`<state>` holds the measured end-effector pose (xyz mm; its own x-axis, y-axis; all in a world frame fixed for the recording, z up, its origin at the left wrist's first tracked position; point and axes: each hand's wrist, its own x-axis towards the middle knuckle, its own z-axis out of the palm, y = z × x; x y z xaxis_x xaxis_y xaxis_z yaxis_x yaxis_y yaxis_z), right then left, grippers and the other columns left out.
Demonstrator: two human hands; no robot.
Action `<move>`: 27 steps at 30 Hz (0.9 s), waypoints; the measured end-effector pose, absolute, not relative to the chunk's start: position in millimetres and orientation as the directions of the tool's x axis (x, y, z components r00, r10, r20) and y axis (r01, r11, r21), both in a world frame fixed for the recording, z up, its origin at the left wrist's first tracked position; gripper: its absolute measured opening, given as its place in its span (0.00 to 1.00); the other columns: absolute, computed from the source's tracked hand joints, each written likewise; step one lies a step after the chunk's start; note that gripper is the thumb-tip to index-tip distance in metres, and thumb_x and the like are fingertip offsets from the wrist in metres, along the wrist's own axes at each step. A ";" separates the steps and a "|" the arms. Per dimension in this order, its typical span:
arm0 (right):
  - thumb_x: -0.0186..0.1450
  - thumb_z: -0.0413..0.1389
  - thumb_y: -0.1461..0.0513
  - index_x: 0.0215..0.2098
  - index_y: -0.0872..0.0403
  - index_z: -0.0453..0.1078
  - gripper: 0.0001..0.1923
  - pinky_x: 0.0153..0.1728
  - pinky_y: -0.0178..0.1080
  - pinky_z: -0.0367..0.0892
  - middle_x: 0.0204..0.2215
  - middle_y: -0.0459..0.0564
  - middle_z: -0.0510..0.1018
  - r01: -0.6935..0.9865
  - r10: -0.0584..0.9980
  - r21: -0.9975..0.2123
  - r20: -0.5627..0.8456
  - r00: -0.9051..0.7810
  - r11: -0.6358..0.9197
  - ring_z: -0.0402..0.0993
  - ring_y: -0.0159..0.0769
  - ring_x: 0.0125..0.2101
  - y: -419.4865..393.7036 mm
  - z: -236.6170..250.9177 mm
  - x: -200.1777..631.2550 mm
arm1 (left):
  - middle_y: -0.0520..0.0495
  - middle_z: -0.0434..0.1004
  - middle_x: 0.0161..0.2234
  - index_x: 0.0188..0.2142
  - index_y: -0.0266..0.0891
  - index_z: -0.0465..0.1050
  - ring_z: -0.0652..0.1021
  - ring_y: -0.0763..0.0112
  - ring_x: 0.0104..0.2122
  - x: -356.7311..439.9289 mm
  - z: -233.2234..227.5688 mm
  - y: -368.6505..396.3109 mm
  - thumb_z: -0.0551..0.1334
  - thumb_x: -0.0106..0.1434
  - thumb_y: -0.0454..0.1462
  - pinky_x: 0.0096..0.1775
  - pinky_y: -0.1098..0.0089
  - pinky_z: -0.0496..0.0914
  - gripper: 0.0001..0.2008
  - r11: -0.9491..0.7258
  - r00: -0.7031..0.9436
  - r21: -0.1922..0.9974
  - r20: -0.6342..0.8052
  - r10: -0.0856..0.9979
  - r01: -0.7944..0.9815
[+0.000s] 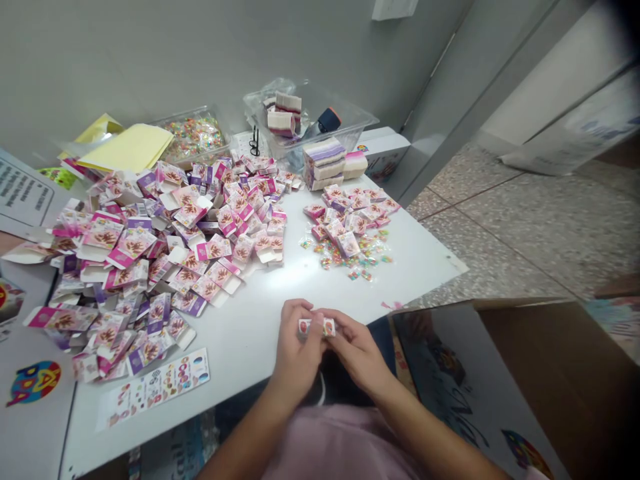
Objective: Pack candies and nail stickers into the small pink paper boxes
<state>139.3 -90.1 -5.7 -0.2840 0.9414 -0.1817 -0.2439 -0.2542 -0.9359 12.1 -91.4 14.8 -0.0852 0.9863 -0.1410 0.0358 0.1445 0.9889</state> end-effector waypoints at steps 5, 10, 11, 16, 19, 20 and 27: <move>0.67 0.56 0.52 0.49 0.51 0.69 0.16 0.39 0.42 0.76 0.35 0.50 0.80 -0.179 0.906 -0.958 -0.138 -0.400 -0.224 0.79 0.37 0.31 -88.5 3.7 144.1 | 0.53 0.67 0.34 0.42 0.44 0.62 0.68 0.78 0.24 10.9 0.7 -86.9 0.63 0.63 0.48 0.25 0.76 0.64 0.15 0.389 0.087 0.903 -0.379 0.921 -0.182; 0.71 0.47 0.60 0.43 0.52 0.73 0.12 0.28 0.38 0.73 0.28 0.47 0.77 0.080 0.971 -0.994 0.057 -0.231 0.077 0.76 0.34 0.23 -78.8 -9.8 162.1 | 0.50 0.73 0.32 0.40 0.40 0.68 0.73 0.73 0.27 -5.0 -1.1 -70.5 0.56 0.68 0.48 0.33 0.70 0.70 0.14 0.324 0.187 0.943 -0.305 0.934 -0.082; 0.70 0.47 0.62 0.39 0.52 0.74 0.13 0.30 0.39 0.73 0.31 0.49 0.77 0.179 0.980 -0.968 0.151 -0.130 0.173 0.77 0.35 0.26 -73.7 -14.8 170.8 | 0.47 0.75 0.35 0.40 0.39 0.68 0.76 0.70 0.32 -12.7 2.0 -63.9 0.53 0.69 0.47 0.37 0.67 0.71 0.14 0.220 0.149 0.975 -0.223 0.963 0.038; 0.68 0.47 0.64 0.48 0.58 0.73 0.16 0.53 0.54 0.66 0.53 0.64 0.71 0.739 0.899 -0.618 0.437 0.039 0.268 0.68 0.51 0.53 -38.9 -40.1 219.6 | 0.39 0.73 0.48 0.45 0.39 0.72 0.69 0.53 0.52 -64.4 26.2 -10.8 0.55 0.65 0.33 0.56 0.50 0.62 0.12 -0.254 0.115 0.711 0.239 0.964 0.656; 0.68 0.50 0.60 0.50 0.61 0.71 0.18 0.51 0.57 0.64 0.55 0.66 0.70 0.894 0.934 -0.412 0.357 -0.020 0.177 0.65 0.55 0.52 -23.5 -50.9 232.4 | 0.37 0.63 0.61 0.52 0.42 0.71 0.61 0.46 0.59 -85.9 34.4 24.1 0.51 0.56 0.22 0.56 0.43 0.59 0.28 -0.412 0.341 0.260 0.279 0.898 0.873; 0.68 0.51 0.59 0.50 0.60 0.72 0.17 0.50 0.56 0.64 0.54 0.64 0.70 0.918 0.942 -0.366 0.335 -0.025 0.155 0.65 0.55 0.50 -20.3 -53.4 233.1 | 0.37 0.59 0.63 0.55 0.44 0.70 0.59 0.45 0.61 -89.6 34.8 33.7 0.51 0.54 0.21 0.56 0.42 0.59 0.32 -0.440 0.396 0.173 0.238 0.887 0.881; 0.69 0.52 0.60 0.39 0.58 0.75 0.12 0.46 0.52 0.62 0.48 0.62 0.75 0.937 0.902 -0.319 0.431 0.007 0.145 0.67 0.51 0.45 -11.8 -58.6 226.5 | 0.36 0.66 0.58 0.53 0.43 0.71 0.63 0.44 0.58 -90.5 26.0 69.2 0.51 0.54 0.19 0.52 0.43 0.62 0.31 -0.512 0.513 -0.039 0.098 0.853 0.858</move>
<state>226.5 -11.8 -58.6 0.0067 0.9025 0.4307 0.9367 0.1452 -0.3187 -90.5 69.2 26.0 0.5133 0.8525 0.0983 0.8580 -0.5121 -0.0389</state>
